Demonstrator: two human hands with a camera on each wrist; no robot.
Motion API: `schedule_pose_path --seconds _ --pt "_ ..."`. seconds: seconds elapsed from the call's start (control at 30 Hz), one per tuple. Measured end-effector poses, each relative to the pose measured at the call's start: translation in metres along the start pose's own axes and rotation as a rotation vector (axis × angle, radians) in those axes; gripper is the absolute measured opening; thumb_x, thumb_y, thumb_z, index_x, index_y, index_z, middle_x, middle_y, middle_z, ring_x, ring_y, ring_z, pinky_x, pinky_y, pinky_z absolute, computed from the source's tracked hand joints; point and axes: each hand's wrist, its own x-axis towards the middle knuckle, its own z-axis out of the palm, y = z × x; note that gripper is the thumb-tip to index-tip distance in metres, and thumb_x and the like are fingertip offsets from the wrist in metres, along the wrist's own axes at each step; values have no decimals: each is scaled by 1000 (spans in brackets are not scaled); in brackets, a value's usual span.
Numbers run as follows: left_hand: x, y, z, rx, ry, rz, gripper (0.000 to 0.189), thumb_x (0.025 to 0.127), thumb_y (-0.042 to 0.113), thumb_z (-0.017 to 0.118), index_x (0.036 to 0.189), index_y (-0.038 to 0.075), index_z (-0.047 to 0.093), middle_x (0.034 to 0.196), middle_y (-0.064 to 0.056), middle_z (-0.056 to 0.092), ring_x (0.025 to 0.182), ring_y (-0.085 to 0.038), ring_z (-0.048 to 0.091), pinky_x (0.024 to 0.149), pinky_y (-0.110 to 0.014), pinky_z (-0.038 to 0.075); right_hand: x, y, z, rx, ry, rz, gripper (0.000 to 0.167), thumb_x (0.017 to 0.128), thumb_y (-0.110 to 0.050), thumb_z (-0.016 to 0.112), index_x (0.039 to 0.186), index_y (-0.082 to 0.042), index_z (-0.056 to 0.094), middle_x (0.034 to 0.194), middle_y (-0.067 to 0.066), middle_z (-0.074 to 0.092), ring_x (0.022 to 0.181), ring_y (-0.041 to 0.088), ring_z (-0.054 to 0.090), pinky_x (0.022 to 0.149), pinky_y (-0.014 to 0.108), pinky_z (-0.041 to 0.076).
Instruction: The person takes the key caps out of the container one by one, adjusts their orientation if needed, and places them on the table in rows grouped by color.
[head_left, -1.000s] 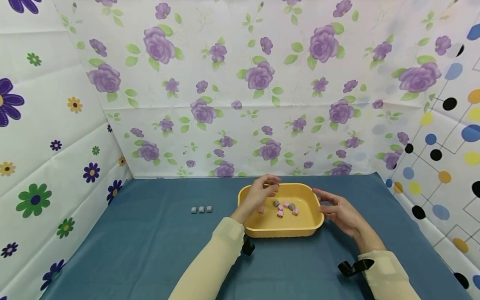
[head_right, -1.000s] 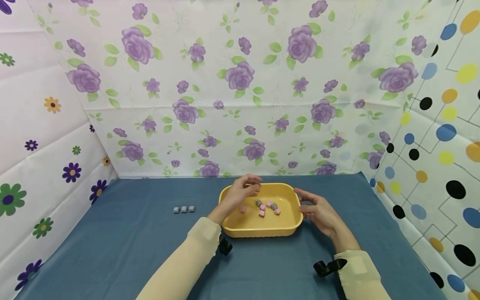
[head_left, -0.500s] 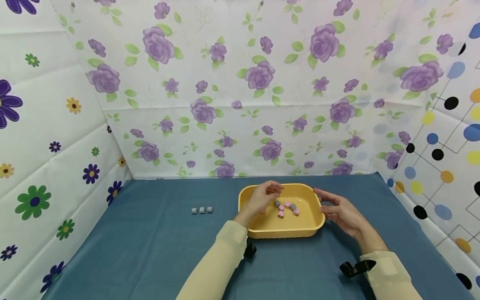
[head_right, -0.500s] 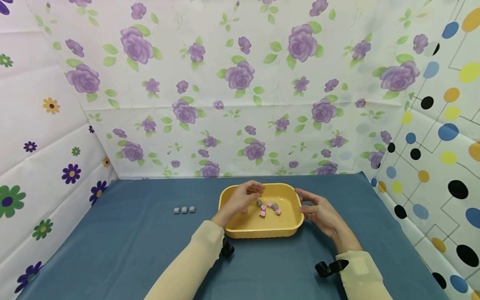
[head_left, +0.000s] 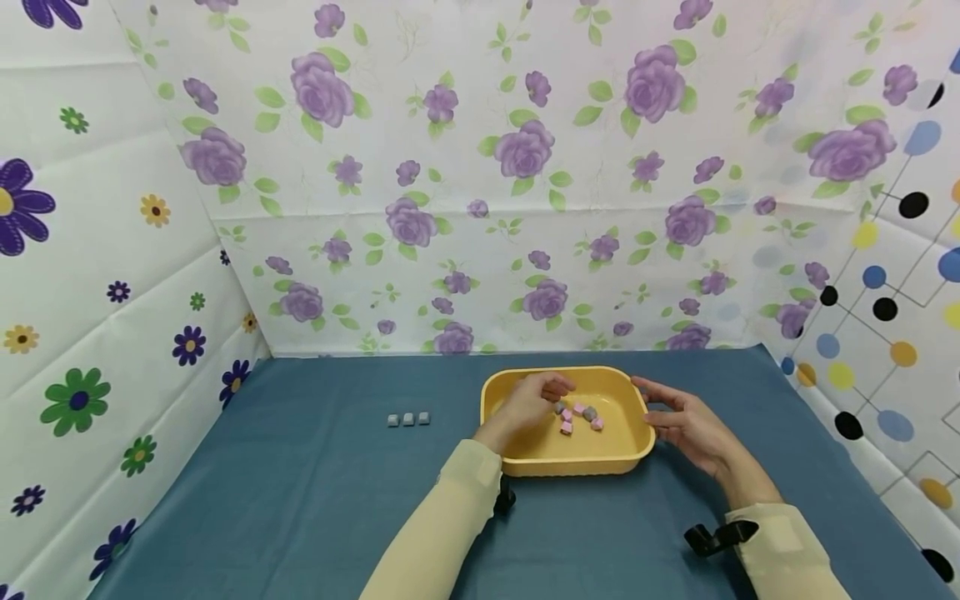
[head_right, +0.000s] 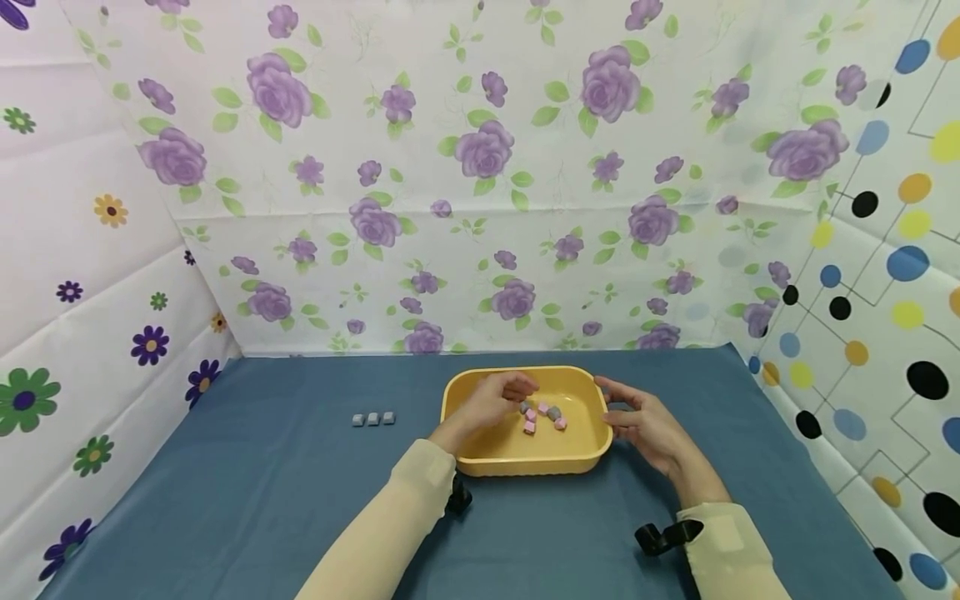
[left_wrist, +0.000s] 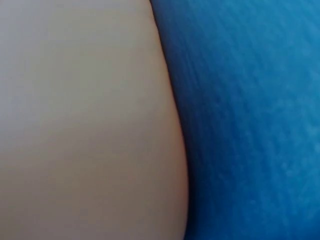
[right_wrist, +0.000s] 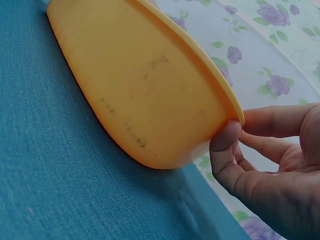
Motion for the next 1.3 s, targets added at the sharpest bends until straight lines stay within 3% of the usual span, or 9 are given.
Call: schedule_pose_path --seconds 0.23,0.5,0.77,1.03,1.3 --pt "0 -2 0 -16 -26 -9 49 89 -24 54 123 6 72 118 -10 70 104 -22 70 92 -32 58 -1 -1 0 -4 2 -2 73 103 -7 64 166 -7 25 130 18 42 100 20 59 79 31 56" --pt "-1 0 0 98 -53 -21 45 87 -21 64 120 9 73 110 -4 73 104 -18 69 91 -28 57 -1 -1 0 -9 6 -5 73 104 -7 64 166 -8 25 131 19 41 97 19 58 78 31 55" --pt "-5 -2 1 100 -54 -20 41 85 -19 72 116 8 73 100 -5 73 88 -14 66 77 -23 55 -1 2 0 -7 11 8 74 103 -8 65 166 -8 26 132 18 41 102 19 59 81 31 56" --pt "-3 -5 2 144 -61 -14 36 87 -10 79 116 10 74 95 -1 70 83 -8 62 76 -21 54 -1 1 1 -8 4 -3 74 104 -7 64 166 -8 25 131 18 41 100 18 59 79 31 56" --pt "-4 -1 -1 119 -33 6 34 89 -6 79 120 9 74 97 -2 69 87 -10 64 78 -22 55 0 2 0 -6 3 -3 74 103 -8 65 166 -8 25 131 18 41 98 19 59 78 31 56"
